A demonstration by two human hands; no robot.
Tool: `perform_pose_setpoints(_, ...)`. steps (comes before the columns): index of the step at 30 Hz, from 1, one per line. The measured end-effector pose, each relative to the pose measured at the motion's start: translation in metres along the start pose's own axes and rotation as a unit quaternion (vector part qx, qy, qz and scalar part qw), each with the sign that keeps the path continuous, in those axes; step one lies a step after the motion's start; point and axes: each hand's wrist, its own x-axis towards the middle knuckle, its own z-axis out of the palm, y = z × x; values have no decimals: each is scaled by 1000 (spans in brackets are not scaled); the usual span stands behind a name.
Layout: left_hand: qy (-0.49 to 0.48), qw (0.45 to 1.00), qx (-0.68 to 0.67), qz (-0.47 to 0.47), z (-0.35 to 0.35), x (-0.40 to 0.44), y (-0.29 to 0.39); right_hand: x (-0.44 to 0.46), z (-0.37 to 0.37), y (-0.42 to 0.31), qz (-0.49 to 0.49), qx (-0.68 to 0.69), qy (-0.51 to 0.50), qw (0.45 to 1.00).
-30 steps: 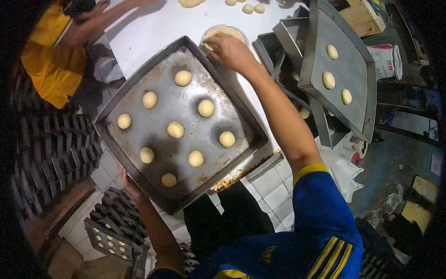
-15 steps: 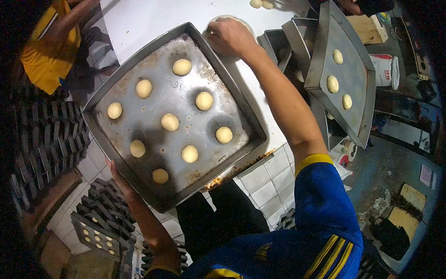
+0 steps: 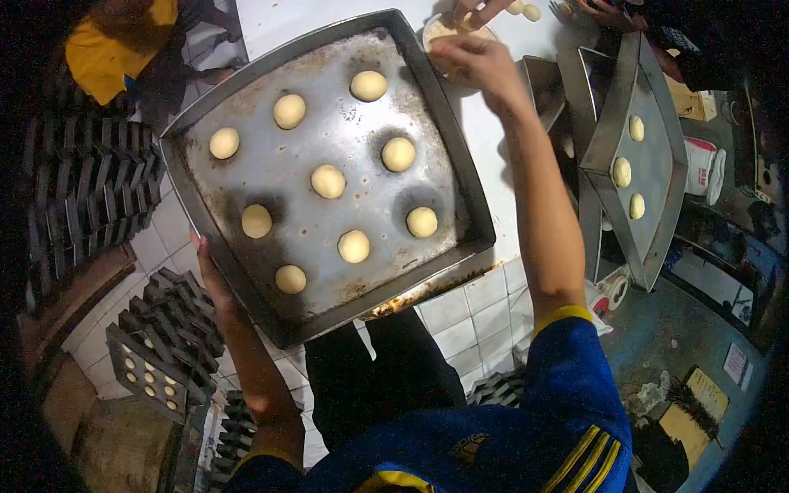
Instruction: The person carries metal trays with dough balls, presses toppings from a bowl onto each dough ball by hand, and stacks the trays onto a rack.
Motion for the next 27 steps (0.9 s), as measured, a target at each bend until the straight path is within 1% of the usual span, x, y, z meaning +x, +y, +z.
perform_pose_setpoints(2, -18, 1000, -5, 12, -3, 2, -2, -21, 28, -14, 12, -1, -35, 999)
perform_pose_setpoints(3, -17, 1000, -7, 10, -2, 2, -1, -19, 40, -9, -73, -62, -46, 994)
perform_pose_setpoints(5, -7, 1000, -7, -6, 1, 0, 2, -21, 63, -9, -111, -169, -39, 979)
perform_pose_setpoints(7, 3, 1000, -6, -4, -1, 1, -1, -22, 86, -14, -123, -238, -14, 963)
perform_pose_setpoints(8, 12, 1000, -4, -1, -3, 2, -2, -23, 95, -13, -165, -279, 11, 946)
perform_pose_setpoints(9, 12, 1000, -2, -3, -6, 4, -4, -22, 99, -9, -163, -278, 11, 947)
perform_pose_setpoints(11, 2, 1000, -7, 11, -12, 8, -8, -17, 106, 1, -309, -378, 19, 872)
perform_pose_setpoints(12, 2, 1000, -7, 10, -13, 8, -9, -16, 109, 6, -298, -421, 4, 857)
perform_pose_setpoints(13, -1, 1000, -5, 11, -14, 9, -10, -17, 111, 11, -298, -422, 4, 857)
perform_pose_setpoints(15, -3, 1000, -5, 13, -12, 8, -8, -22, 117, 12, -324, -455, 22, 829)
perform_pose_setpoints(16, 12, 1000, 3, 8, -11, 7, -7, -26, 121, 13, -325, -455, 22, 829)
perform_pose_setpoints(18, 26, 1000, 9, 3, -10, 6, -6, -38, 127, 12, -332, -492, 42, 804)
perform_pose_setpoints(21, 13, 1000, -7, -2, -11, 7, -7, -53, 130, 13, -329, -496, 45, 803)
perform_pose_setpoints(22, 8, 1000, -7, 3, -11, 8, -7, -54, 129, 15, -310, -475, 32, 823)
perform_pose_setpoints(25, 4, 1000, 1, 8, -18, 11, -10, -55, 122, 1, -301, -457, 38, 836)
perform_pose_setpoints(26, 5, 1000, 9, 7, -17, 11, -10, -54, 123, 2, -300, -456, 39, 837)
perform_pose_setpoints(27, 3, 1000, 10, 6, -17, 10, -10, -51, 126, 6, -336, -480, 43, 809)
